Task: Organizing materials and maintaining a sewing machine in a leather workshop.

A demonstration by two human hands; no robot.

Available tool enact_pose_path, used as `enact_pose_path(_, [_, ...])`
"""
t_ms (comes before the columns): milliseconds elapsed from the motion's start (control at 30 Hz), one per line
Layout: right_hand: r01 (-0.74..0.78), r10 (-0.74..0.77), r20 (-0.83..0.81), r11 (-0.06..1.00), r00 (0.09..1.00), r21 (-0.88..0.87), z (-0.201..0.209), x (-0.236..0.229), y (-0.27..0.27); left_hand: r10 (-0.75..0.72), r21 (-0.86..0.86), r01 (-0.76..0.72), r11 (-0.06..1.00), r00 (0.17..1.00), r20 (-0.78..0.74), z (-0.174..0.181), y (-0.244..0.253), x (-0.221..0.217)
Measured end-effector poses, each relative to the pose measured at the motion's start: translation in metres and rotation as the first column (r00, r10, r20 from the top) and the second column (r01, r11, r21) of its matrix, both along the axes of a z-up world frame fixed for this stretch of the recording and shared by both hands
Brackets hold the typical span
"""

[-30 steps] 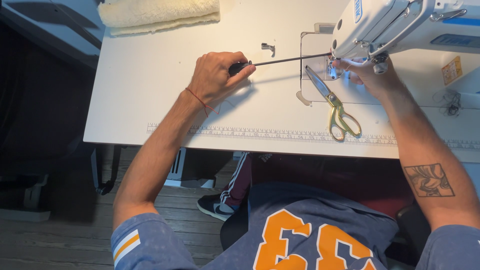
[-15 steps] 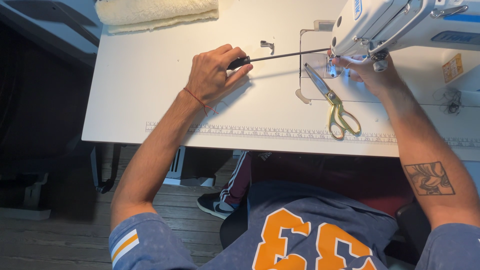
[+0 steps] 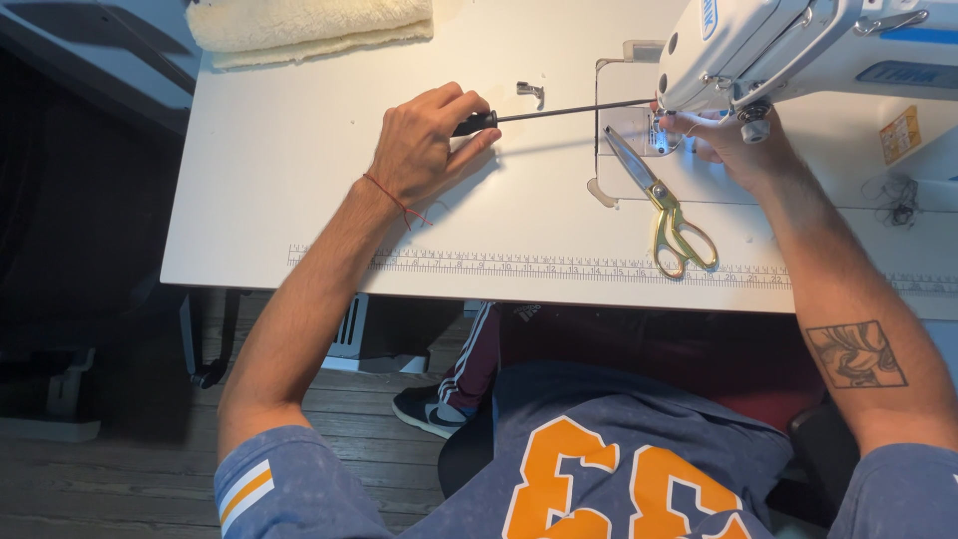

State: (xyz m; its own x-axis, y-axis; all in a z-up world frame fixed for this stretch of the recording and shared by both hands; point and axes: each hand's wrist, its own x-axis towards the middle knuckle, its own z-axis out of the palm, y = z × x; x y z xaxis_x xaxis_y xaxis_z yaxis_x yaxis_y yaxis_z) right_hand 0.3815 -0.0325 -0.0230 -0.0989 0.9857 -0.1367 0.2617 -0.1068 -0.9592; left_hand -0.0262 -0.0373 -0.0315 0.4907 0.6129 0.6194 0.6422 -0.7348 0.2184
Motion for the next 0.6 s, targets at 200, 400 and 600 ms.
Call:
enact_pose_path(200, [0.002,-0.002,0.032,1.0,0.999,-0.002,0.003,-0.003,-0.002,-0.1,-0.202,0.092,0.975,0.995,-0.031,-0.011,0.022,-0.002])
enact_pose_path(400, [-0.003,0.003,0.009,1.0,1.0,0.027,0.012,-0.009,-0.006,-0.157,-0.072,0.149,0.986,0.98,-0.123,-0.01,0.032,0.0])
enact_pose_path(600, [-0.048,0.049,-0.075,0.999,0.996,0.015,0.014,-0.013,-0.007,-0.055,0.341,0.134,0.931,0.971,-0.233,-0.01,0.023,-0.001])
